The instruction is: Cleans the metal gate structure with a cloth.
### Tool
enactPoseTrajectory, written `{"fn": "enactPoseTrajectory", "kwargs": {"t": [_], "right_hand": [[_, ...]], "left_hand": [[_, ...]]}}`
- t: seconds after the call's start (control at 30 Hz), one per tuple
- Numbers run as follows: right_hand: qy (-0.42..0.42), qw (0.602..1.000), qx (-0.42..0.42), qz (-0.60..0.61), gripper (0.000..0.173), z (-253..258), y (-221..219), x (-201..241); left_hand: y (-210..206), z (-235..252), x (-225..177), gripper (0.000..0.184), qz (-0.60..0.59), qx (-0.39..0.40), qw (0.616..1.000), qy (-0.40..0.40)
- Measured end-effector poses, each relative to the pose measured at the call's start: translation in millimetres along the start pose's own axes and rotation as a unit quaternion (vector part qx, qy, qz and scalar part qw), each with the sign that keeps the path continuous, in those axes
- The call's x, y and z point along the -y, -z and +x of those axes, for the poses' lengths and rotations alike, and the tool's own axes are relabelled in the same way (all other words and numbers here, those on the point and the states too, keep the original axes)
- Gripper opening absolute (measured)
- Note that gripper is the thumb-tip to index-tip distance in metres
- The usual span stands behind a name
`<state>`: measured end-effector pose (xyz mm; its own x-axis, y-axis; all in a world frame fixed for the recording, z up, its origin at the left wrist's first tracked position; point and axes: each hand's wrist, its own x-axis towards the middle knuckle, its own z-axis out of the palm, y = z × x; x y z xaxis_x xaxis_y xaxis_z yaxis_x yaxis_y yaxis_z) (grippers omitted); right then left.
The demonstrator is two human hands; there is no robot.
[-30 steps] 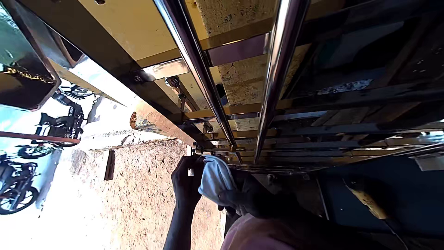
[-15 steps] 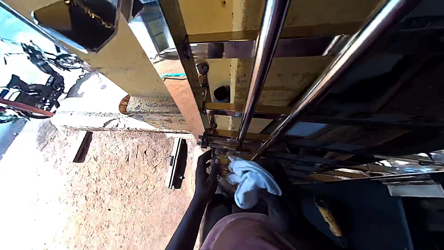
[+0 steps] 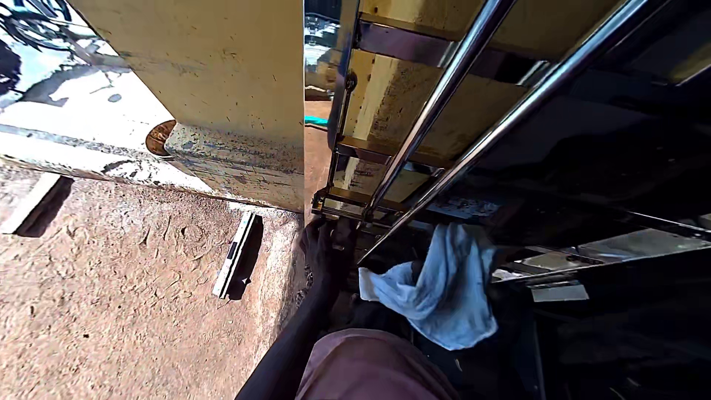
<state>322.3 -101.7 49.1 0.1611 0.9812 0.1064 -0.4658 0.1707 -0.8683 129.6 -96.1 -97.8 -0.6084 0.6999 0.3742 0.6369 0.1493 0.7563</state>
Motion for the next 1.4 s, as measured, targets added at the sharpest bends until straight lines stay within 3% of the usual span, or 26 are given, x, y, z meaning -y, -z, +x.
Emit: {"fn": "enactPoseTrajectory", "kwargs": {"t": [0.07, 0.13, 0.2, 0.27, 0.3, 0.37, 0.43, 0.5, 0.63, 0.77, 0.87, 0.97, 1.03, 1.1, 1.2, 1.27, 1.33, 1.4], "right_hand": [[-0.081, 0.993, 0.084, 0.013, 0.022, -3, 26, -12], [-0.103, 0.989, 0.102, -0.024, 0.028, 2, 29, -19], [-0.047, 0.985, 0.078, -0.146, 0.024, 12, 6, -27], [0.086, 0.942, 0.123, -0.299, 0.021, 19, -15, -46], [0.169, 0.889, 0.185, -0.383, 0.029, 22, -20, -59], [0.282, 0.741, 0.295, -0.533, 0.037, 27, -35, -85], [0.308, 0.609, 0.340, -0.647, 0.054, 26, -46, -106], [0.290, 0.551, 0.353, -0.698, 0.059, 23, -55, -107], [0.330, 0.538, 0.367, -0.684, 0.025, 35, -79, -112], [0.330, 0.531, 0.354, -0.696, 0.013, 37, -107, -134], [0.343, 0.487, 0.341, -0.727, 0.017, 34, -110, -128], [0.369, 0.408, 0.365, -0.751, 0.018, 32, -105, -111], [0.378, 0.380, 0.382, -0.753, 0.017, 35, -97, -97], [0.390, 0.404, 0.375, -0.738, 0.012, 42, -87, -93], [0.384, 0.503, 0.378, -0.675, 0.007, 44, -99, -114], [0.376, 0.542, 0.380, -0.648, 0.006, 40, -114, -129], [0.359, 0.543, 0.393, -0.649, 0.005, 46, -115, -130], [0.318, 0.520, 0.400, -0.684, 0.010, 48, -107, -115]], "left_hand": [[12, -4, -7, 0.044, -0.014, 0.025, 1.000, -0.003], [27, -9, -14, 0.043, -0.060, 0.080, 0.994, 0.035], [35, -10, -18, 0.041, -0.129, 0.140, 0.977, 0.095], [36, -10, -15, 0.039, -0.149, 0.173, 0.966, 0.120], [35, -9, -12, 0.039, -0.148, 0.182, 0.964, 0.121], [32, -10, -9, 0.037, -0.133, 0.182, 0.968, 0.112], [33, -10, -12, 0.037, -0.122, 0.177, 0.970, 0.111], [33, -10, -13, 0.037, -0.124, 0.188, 0.967, 0.122], [28, -12, -10, 0.034, -0.143, 0.177, 0.967, 0.110], [33, -11, -16, 0.033, -0.129, 0.176, 0.970, 0.109], [33, -10, -17, 0.030, -0.134, 0.182, 0.968, 0.112], [30, -15, -14, 0.025, -0.156, 0.177, 0.965, 0.116], [30, -13, -13, 0.026, -0.172, 0.189, 0.960, 0.119], [31, -11, -13, 0.031, -0.169, 0.201, 0.958, 0.114], [34, -9, -18, 0.027, -0.153, 0.191, 0.964, 0.107], [39, -7, -20, 0.026, -0.151, 0.195, 0.963, 0.108], [41, -1, -18, 0.026, -0.158, 0.204, 0.959, 0.119], [42, -5, -18, 0.025, -0.170, 0.226, 0.950, 0.133]]}}
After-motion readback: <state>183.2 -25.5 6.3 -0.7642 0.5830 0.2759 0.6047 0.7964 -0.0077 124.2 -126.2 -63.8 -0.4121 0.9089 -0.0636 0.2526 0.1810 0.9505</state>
